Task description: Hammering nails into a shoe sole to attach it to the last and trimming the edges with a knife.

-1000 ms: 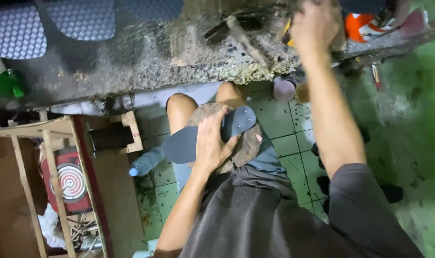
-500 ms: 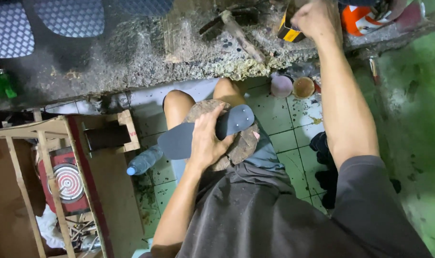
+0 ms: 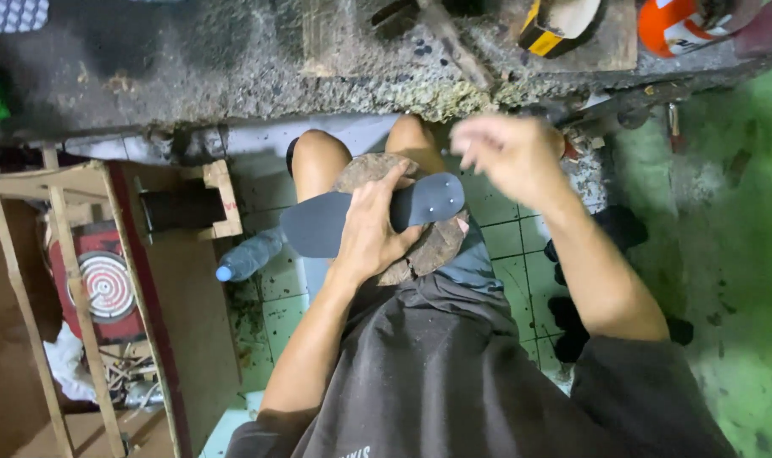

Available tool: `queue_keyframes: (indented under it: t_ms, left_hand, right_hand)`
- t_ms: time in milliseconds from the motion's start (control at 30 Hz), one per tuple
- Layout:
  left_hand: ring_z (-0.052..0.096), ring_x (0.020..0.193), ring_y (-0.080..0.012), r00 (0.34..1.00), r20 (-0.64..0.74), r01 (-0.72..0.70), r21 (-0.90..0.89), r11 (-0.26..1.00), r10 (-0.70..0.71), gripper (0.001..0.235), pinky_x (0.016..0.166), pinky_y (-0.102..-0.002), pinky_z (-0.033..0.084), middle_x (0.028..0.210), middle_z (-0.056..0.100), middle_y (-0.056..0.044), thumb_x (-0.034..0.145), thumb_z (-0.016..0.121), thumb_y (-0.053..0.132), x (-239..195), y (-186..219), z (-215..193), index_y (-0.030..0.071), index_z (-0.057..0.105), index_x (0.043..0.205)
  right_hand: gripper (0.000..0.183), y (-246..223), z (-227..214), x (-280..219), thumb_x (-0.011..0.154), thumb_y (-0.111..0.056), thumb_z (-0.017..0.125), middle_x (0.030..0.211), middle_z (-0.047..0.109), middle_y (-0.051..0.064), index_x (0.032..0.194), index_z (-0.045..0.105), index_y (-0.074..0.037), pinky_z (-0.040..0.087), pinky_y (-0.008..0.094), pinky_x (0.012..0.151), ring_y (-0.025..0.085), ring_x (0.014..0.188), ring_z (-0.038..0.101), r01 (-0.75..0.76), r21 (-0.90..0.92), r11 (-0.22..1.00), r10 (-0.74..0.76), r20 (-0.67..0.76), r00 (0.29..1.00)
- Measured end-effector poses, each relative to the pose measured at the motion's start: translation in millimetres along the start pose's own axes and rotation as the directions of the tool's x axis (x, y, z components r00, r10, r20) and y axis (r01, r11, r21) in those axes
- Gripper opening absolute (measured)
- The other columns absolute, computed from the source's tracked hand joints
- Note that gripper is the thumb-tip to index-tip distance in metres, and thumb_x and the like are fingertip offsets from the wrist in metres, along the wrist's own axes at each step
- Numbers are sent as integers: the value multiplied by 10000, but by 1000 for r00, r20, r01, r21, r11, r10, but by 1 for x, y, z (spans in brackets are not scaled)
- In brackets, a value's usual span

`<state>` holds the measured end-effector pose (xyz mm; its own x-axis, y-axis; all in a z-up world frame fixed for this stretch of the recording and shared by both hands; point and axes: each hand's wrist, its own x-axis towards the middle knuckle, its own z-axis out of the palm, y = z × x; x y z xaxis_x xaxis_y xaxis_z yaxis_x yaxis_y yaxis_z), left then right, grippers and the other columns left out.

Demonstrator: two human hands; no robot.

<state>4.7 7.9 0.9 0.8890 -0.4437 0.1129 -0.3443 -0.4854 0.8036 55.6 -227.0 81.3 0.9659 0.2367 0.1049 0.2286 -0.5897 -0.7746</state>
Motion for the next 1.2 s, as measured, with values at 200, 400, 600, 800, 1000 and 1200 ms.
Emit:
queue_keyframes:
  t_ms: [200,400,600,800,1000,1200]
  left_hand:
    - [607,1172,-272,998,-70,-4,-29,1000,2,986,1011,-385,400,1259,665,-88,663,859,104,0,-1,4,79,386,1528]
    - [614,1162,-280,996,-95,1,-33,999,-4,944,1022,-376,391,1253,671,-110,686,855,99,0,1,3,51,403,1513]
    - [617,1162,-287,996,-93,-1,-50,999,-4,951,1038,-388,388,1251,676,-114,675,856,104,1,1,4,46,405,1510]
    - [616,1172,-269,997,-81,12,-38,999,-15,942,1047,-376,389,1260,677,-94,683,862,117,1,1,4,57,414,1509]
    - [619,1150,-274,999,-54,5,-7,1000,-5,950,1042,-379,392,1236,685,-88,676,856,125,3,-1,3,58,409,1512]
    - [564,1138,-348,997,41,67,15,998,-67,889,982,-448,395,1307,643,-89,733,799,209,0,3,-1,100,345,1490]
  right_hand:
    - [125,21,48,-27,927,-3,695,902,681,155,1047,716,-33,558,405,703,356,858,695,181,-4,984,-180,56,982]
    - [114,31,58,-29,989,-71,635,924,624,128,1088,677,-33,540,441,770,371,920,653,279,-105,955,-269,93,958]
    - [77,38,64,-33,997,-54,612,893,595,80,1065,646,-51,532,425,696,348,854,639,320,-160,934,-312,68,947]
    - [87,46,72,-41,1004,-155,602,894,588,-7,1071,649,-124,518,360,622,241,825,632,375,-393,839,-381,66,922]
    - [54,24,52,-27,996,-148,612,859,592,39,1014,632,-102,525,384,601,271,792,634,378,-372,848,-364,110,925]
    - [334,38,17,58,1061,56,380,652,313,25,750,403,-64,453,319,684,175,579,349,277,-172,946,-277,21,961]
